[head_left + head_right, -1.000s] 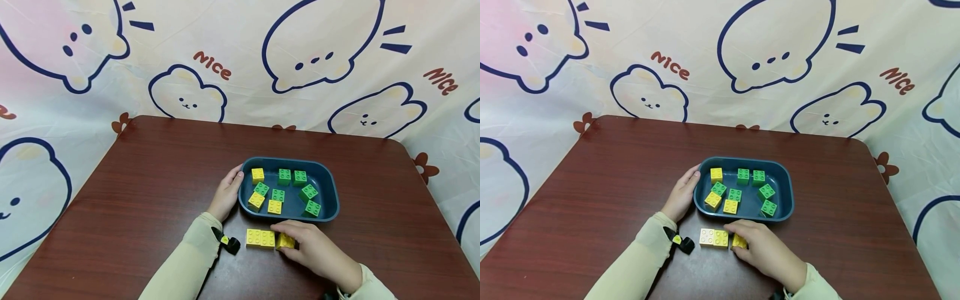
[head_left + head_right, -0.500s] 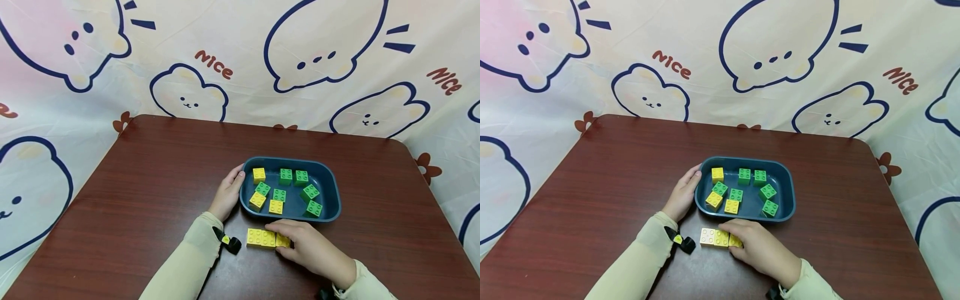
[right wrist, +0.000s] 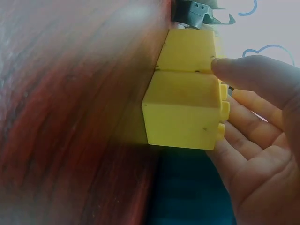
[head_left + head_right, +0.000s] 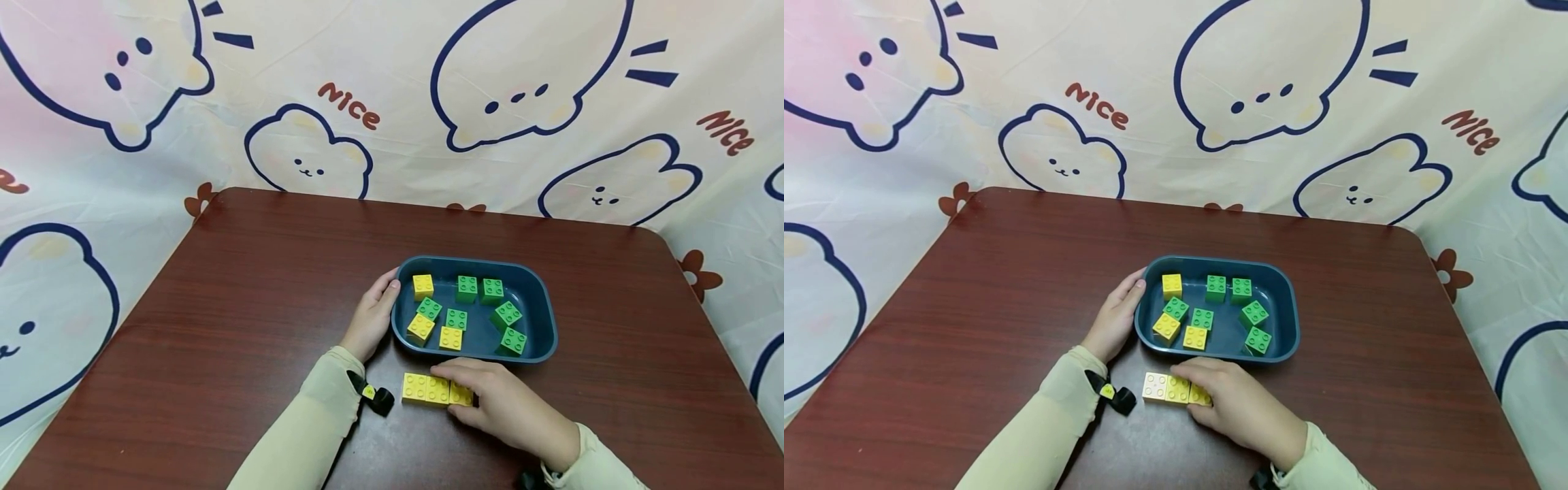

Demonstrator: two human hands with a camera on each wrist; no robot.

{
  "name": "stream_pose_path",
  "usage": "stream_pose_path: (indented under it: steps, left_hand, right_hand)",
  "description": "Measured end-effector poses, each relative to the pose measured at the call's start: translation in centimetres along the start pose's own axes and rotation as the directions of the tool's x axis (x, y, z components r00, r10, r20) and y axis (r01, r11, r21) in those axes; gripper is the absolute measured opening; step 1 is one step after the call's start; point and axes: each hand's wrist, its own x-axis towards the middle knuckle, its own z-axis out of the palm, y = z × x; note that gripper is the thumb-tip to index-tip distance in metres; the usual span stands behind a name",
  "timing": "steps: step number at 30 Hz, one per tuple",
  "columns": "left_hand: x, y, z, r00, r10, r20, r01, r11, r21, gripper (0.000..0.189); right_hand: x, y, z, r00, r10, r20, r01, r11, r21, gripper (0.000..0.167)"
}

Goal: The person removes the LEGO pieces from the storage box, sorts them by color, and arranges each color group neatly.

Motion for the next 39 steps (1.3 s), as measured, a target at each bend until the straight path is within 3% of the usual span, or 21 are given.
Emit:
stream_pose_path:
  steps: [7, 18, 27, 39]
  left_hand:
    - [0.0, 0.1, 0.0, 1.0, 0.02, 0.007, -0.02, 1.0, -0.022, 0.047]
    - [-0.1, 0.1, 0.0, 1.0, 0.002, 0.001, -0.002, 1.0, -0.013, 0.047]
    - [-0.1, 0.1, -0.1, 1.0, 0.001, 0.002, -0.001, 1.0, -0.011, 0.046]
    - [-0.1, 0.1, -0.1, 1.0, 0.009, 0.003, -0.009, 1.0, -0.007, 0.047]
  right_hand:
    - [0.0, -0.3, -0.2, 1.0, -0.004, -0.031, 0.004, 1.0, 0.005, 0.05]
    - [-0.1, -0.7, -1.1, 0.995, -0.047, -0.093, 0.051, 0.998, 0.04, 0.05]
    - [0.2, -0.9, -1.9, 0.975, -0.101, -0.198, 0.113, 0.992, 0.051, 0.046]
    - [1.3, -1.0, -3.4, 0.978, -0.037, -0.207, 0.061, 0.992, 0.109, 0.041]
